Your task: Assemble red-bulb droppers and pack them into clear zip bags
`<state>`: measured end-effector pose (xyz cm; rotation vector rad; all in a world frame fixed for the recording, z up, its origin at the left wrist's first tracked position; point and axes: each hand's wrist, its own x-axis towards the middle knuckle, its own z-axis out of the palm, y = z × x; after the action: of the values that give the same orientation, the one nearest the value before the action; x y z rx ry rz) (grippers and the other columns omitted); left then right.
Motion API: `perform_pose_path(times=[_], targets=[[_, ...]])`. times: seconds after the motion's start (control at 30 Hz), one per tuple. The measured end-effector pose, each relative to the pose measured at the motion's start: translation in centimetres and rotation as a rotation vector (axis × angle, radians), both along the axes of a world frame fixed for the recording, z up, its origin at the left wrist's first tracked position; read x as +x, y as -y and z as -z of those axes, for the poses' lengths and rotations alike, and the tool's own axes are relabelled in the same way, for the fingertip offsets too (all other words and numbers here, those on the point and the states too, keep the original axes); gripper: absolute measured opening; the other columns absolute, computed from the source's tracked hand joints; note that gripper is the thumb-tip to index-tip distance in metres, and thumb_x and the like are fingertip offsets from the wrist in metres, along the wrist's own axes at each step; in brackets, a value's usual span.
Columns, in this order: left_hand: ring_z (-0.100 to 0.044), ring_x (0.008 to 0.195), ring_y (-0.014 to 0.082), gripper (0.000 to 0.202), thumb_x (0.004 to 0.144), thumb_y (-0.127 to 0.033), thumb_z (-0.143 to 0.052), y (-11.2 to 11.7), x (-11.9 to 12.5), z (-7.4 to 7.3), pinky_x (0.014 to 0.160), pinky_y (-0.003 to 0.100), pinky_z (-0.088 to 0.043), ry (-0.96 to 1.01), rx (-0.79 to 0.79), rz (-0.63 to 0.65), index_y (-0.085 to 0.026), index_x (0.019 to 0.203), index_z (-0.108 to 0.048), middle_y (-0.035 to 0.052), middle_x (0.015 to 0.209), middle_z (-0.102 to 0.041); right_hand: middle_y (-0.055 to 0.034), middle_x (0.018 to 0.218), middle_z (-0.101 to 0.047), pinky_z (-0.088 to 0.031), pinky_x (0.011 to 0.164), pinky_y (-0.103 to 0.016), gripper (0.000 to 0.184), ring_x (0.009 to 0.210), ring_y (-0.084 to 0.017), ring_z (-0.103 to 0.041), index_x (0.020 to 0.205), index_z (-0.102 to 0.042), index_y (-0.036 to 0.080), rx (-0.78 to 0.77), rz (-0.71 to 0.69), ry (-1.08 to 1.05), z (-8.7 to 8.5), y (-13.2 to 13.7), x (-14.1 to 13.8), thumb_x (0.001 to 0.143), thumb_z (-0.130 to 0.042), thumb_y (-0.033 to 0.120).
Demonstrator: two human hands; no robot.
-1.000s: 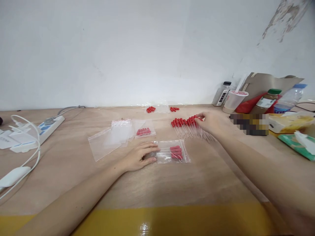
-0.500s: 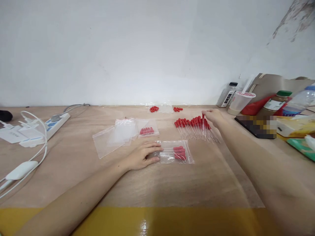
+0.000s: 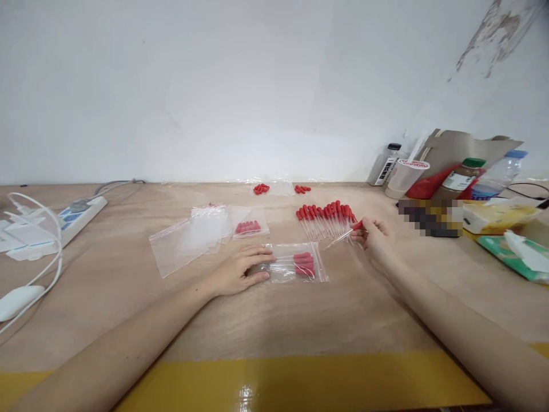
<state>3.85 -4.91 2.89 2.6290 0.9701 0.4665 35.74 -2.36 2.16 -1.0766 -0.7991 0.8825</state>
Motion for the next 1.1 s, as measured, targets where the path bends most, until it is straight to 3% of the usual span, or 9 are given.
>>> perform_pose_path(times=[0.17, 0.33, 0.53, 0.73, 0.97, 1.1], targets=[[-0.041, 0.120, 0.0210, 0.038, 0.085, -0.040, -0.046, 0.0, 0.0, 0.0, 0.100, 0.040, -0.033, -0.001, 0.008, 0.004, -0.028, 0.122, -0.048, 0.0037, 0.129, -0.047, 0.0021, 0.062, -0.057, -0.055, 0.056, -0.024, 0.025, 0.052, -0.009, -0.058, 0.071, -0.042, 0.022, -0.046, -0.027, -0.100, 1.5, -0.1, -1.3, 0.071, -0.062, 0.036], [-0.040, 0.120, 0.0201, 0.039, 0.086, -0.039, -0.046, 0.1, 0.0, -0.1, 0.101, 0.040, -0.032, -0.011, -0.006, -0.010, -0.028, 0.123, -0.047, 0.0034, 0.130, -0.046, -0.0016, 0.066, -0.060, -0.056, 0.066, -0.028, 0.025, 0.065, -0.013, -0.062, 0.065, -0.047, 0.019, -0.136, -0.203, -0.184, 1.8, 1.2, -3.0, 0.065, -0.069, 0.031], [-0.041, 0.119, 0.0207, 0.043, 0.085, -0.041, -0.047, 0.2, 0.1, -0.1, 0.101, 0.040, -0.032, 0.002, -0.002, -0.022, -0.026, 0.125, -0.044, 0.0042, 0.128, -0.047, 0.0006, 0.063, -0.059, -0.044, 0.042, -0.017, 0.029, 0.050, -0.007, -0.052, 0.073, -0.059, 0.015, -0.199, -0.375, 0.112, 1.5, 2.7, -3.5, 0.057, -0.074, 0.034], [-0.041, 0.120, 0.0212, 0.045, 0.084, -0.042, -0.047, 0.1, 0.0, 0.0, 0.101, 0.041, -0.031, 0.006, 0.002, -0.029, -0.026, 0.126, -0.042, 0.0045, 0.128, -0.048, 0.0040, 0.049, -0.053, -0.032, 0.033, -0.014, 0.029, 0.042, -0.006, -0.046, 0.080, -0.062, 0.015, -0.259, -0.496, 0.318, 1.3, 2.8, -4.4, 0.060, -0.070, 0.033], [-0.041, 0.119, 0.0214, 0.045, 0.085, -0.042, -0.046, 0.1, 0.0, 0.0, 0.101, 0.039, -0.032, 0.000, 0.015, -0.019, -0.024, 0.126, -0.042, 0.0051, 0.128, -0.048, 0.0056, 0.046, -0.052, -0.032, 0.029, -0.017, 0.023, 0.034, -0.006, -0.043, 0.071, -0.056, 0.018, -0.293, -0.407, 0.385, 1.1, 1.5, -5.7, 0.059, -0.069, 0.033], [-0.042, 0.118, 0.0213, 0.045, 0.085, -0.042, -0.046, 0.1, 0.0, 0.0, 0.100, 0.039, -0.034, 0.008, 0.014, -0.021, -0.024, 0.126, -0.042, 0.0049, 0.127, -0.049, 0.0025, 0.051, -0.056, -0.045, 0.044, -0.022, 0.020, 0.049, -0.011, -0.055, 0.068, -0.060, 0.018, -0.203, -0.621, 0.344, 0.9, 1.1, -5.8, 0.064, -0.065, 0.037]])
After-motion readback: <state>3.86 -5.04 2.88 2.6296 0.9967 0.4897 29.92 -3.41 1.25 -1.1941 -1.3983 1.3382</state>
